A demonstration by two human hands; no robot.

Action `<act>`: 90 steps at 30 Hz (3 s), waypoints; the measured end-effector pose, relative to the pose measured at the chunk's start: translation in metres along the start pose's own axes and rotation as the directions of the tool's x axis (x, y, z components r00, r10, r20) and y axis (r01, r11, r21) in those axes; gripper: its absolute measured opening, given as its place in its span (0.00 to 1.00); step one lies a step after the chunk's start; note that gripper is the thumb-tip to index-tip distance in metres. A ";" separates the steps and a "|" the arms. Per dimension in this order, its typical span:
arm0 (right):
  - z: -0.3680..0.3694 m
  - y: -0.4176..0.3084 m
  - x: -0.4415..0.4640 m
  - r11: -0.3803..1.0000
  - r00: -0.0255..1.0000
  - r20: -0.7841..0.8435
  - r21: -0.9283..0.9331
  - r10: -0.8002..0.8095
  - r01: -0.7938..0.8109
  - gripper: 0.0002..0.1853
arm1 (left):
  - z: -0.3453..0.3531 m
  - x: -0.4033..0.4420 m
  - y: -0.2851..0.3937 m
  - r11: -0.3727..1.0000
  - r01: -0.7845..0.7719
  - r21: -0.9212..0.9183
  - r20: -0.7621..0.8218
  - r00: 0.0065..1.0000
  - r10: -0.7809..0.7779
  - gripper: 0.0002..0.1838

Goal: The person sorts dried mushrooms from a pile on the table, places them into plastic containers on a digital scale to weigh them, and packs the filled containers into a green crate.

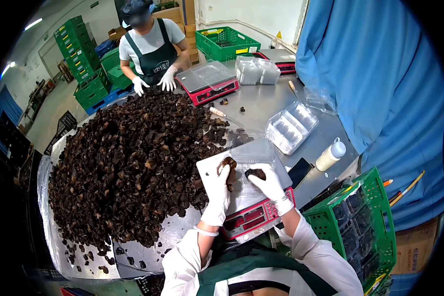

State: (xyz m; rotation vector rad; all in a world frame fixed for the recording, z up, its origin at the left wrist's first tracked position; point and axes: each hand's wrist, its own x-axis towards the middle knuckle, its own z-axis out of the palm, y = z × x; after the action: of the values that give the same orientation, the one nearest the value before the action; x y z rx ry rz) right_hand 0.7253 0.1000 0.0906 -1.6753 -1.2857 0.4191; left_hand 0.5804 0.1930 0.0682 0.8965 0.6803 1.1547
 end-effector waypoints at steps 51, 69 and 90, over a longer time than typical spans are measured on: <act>0.274 -0.065 -0.161 0.947 0.663 0.734 -0.091 -0.145 0.308 0.18 | -0.353 -0.243 0.122 0.546 0.121 0.829 -0.348 0.876 0.334 0.06; 0.235 -0.091 -0.069 0.976 0.713 0.701 0.144 0.015 -0.162 0.33 | -0.346 -0.153 0.143 0.351 -0.107 0.930 -0.046 0.914 0.402 0.30; 0.306 -0.043 0.130 0.955 0.929 0.362 -0.244 -0.072 0.169 0.56 | -0.363 -0.015 0.153 0.101 0.011 0.995 -0.069 0.801 0.595 0.35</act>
State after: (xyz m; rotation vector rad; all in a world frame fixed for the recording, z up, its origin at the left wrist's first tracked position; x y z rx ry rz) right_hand 0.5277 0.3584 0.0105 -1.7870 -1.7684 0.4999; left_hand 0.2010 0.2881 0.0228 2.0203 1.9011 1.2429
